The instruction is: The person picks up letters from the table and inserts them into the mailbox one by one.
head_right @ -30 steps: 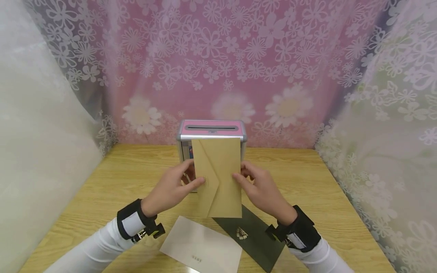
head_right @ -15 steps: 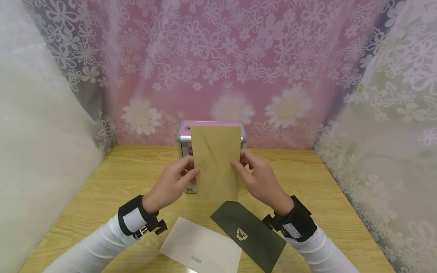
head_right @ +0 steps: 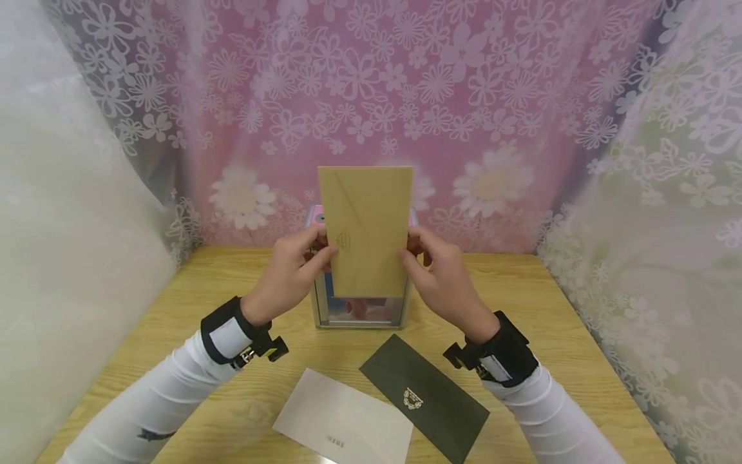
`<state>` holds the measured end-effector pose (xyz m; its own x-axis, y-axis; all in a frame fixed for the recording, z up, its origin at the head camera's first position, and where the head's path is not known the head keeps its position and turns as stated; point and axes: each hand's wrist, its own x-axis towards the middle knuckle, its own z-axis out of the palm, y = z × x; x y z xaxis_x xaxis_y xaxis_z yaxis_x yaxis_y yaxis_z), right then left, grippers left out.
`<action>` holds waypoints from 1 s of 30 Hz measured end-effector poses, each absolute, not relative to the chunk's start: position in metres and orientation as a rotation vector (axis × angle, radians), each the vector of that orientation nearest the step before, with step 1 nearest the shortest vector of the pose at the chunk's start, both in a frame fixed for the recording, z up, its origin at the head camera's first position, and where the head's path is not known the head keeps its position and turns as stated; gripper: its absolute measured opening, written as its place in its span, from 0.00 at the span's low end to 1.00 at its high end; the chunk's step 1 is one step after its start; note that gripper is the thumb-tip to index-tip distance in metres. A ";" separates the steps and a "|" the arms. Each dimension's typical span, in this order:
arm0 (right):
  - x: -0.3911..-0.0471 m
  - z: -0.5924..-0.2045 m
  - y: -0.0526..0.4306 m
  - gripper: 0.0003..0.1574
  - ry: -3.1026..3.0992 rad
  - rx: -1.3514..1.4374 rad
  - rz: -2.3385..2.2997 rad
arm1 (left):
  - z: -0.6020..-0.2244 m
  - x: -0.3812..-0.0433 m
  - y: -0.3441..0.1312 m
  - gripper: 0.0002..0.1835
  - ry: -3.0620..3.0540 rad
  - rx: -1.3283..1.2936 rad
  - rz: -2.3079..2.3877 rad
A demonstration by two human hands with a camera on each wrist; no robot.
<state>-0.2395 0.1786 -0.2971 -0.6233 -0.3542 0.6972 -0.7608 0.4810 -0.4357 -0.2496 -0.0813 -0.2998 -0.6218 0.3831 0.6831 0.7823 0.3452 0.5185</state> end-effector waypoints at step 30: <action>-0.285 -0.215 0.148 0.10 -2.025 0.801 1.026 | -0.220 -0.291 -0.077 0.05 -2.019 -0.811 -0.958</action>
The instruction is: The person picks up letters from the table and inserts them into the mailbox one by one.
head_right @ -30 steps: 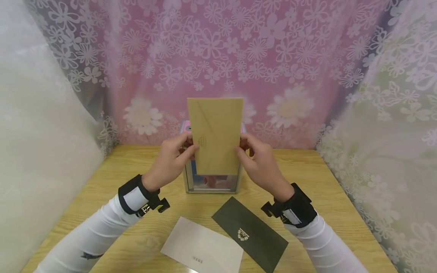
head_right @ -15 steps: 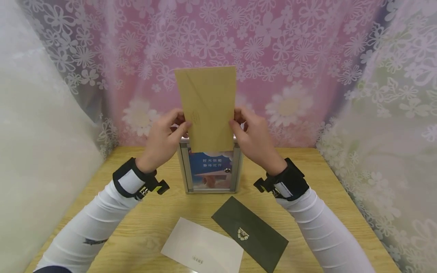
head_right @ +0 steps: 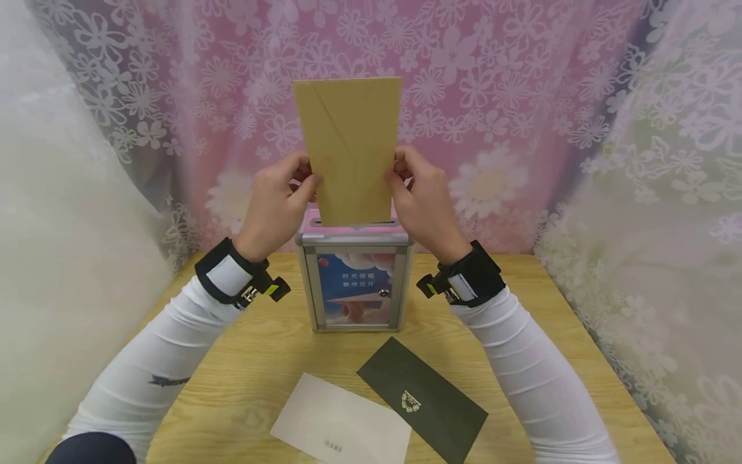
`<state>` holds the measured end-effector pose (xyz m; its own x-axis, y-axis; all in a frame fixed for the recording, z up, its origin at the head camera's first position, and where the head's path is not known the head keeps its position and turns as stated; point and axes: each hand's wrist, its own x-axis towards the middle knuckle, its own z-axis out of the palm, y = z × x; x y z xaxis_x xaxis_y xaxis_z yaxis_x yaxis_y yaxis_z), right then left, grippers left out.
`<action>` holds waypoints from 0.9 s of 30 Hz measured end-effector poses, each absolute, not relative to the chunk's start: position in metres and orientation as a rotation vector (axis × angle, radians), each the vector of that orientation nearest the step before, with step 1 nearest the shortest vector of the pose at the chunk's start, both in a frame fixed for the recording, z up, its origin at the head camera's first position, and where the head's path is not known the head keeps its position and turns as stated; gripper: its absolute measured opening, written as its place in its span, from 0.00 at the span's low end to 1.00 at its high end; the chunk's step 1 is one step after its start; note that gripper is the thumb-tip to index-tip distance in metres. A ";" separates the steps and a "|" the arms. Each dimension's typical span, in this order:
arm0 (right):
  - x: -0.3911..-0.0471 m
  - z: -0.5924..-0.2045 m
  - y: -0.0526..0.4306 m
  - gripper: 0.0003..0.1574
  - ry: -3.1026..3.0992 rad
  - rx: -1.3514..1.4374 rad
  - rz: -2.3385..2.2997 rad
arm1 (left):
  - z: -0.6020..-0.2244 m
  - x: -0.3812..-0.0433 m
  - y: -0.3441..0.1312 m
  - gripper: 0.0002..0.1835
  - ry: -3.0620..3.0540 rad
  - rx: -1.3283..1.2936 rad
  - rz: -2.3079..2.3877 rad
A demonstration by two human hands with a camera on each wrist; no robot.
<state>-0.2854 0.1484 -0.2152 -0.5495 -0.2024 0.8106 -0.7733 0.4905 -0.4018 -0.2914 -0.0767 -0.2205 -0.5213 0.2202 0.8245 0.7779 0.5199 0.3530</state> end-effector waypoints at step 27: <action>-0.324 -0.232 0.154 0.22 -2.065 0.683 1.065 | -0.265 -0.323 -0.074 0.04 -2.352 -0.644 -0.886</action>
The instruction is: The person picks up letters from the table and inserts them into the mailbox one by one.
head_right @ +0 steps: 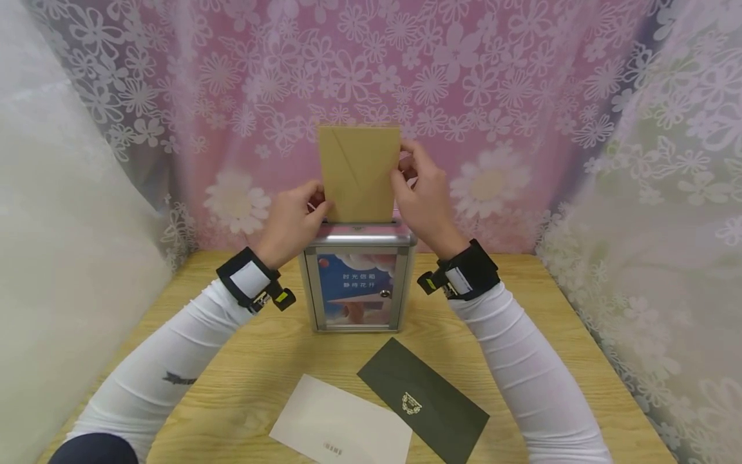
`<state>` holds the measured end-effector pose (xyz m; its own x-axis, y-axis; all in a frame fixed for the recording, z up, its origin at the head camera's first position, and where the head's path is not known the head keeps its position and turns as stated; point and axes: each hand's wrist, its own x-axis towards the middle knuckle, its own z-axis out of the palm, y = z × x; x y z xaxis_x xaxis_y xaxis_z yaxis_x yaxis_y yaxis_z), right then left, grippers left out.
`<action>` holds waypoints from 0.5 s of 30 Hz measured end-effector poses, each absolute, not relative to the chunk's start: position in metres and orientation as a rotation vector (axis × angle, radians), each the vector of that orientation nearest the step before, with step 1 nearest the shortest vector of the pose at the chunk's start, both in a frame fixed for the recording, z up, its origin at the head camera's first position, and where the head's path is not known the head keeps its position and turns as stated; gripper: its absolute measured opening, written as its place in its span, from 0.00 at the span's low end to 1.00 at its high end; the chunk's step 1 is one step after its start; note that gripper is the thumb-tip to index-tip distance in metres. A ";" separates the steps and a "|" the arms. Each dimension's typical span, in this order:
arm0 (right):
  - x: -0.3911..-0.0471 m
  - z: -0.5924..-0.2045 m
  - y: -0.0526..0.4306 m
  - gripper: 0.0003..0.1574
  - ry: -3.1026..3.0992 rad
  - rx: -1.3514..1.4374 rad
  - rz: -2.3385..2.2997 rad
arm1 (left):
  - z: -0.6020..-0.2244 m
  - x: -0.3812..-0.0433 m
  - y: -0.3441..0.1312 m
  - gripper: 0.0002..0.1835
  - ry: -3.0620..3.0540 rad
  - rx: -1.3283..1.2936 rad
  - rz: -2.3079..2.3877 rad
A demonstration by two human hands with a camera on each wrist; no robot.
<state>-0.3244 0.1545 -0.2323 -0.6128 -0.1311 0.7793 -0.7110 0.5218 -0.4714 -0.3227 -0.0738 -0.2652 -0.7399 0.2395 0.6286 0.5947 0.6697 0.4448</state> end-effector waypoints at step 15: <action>-0.321 -0.231 0.150 0.17 -2.039 0.753 0.980 | -0.279 -0.318 -0.074 0.02 -2.383 -0.659 -0.886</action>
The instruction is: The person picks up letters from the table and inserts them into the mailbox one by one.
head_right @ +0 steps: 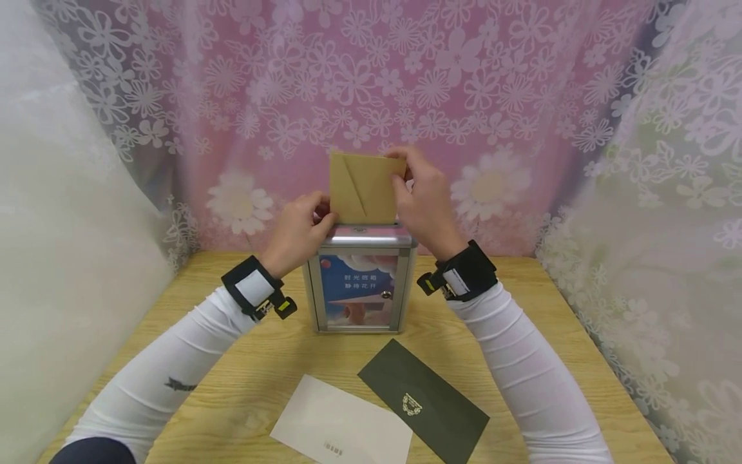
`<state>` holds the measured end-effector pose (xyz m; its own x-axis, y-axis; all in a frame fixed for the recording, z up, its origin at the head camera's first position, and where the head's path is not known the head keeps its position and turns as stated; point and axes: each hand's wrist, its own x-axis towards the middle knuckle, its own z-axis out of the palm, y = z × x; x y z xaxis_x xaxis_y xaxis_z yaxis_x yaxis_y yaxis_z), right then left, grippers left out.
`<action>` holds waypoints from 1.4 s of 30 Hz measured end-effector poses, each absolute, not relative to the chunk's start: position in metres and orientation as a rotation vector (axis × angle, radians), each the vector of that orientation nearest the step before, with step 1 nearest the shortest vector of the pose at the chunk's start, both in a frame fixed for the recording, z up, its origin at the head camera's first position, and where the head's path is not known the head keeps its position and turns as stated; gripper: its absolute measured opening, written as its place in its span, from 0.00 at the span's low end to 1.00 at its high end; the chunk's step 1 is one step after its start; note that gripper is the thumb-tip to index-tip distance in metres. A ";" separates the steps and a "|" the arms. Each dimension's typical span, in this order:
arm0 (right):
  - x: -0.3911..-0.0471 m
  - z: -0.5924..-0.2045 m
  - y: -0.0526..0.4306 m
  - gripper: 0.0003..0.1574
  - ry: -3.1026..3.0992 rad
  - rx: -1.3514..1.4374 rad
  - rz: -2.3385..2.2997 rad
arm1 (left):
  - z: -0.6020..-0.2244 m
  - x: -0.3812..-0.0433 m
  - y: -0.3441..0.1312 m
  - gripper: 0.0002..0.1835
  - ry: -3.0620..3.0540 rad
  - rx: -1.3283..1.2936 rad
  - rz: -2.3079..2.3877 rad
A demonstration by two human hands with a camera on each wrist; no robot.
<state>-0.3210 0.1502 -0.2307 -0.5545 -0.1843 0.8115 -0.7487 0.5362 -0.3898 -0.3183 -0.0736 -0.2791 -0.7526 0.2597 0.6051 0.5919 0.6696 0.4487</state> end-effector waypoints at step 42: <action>-0.319 -0.287 0.150 0.11 -2.256 0.770 0.861 | -0.292 -0.313 -0.074 0.05 -2.231 -0.691 -0.696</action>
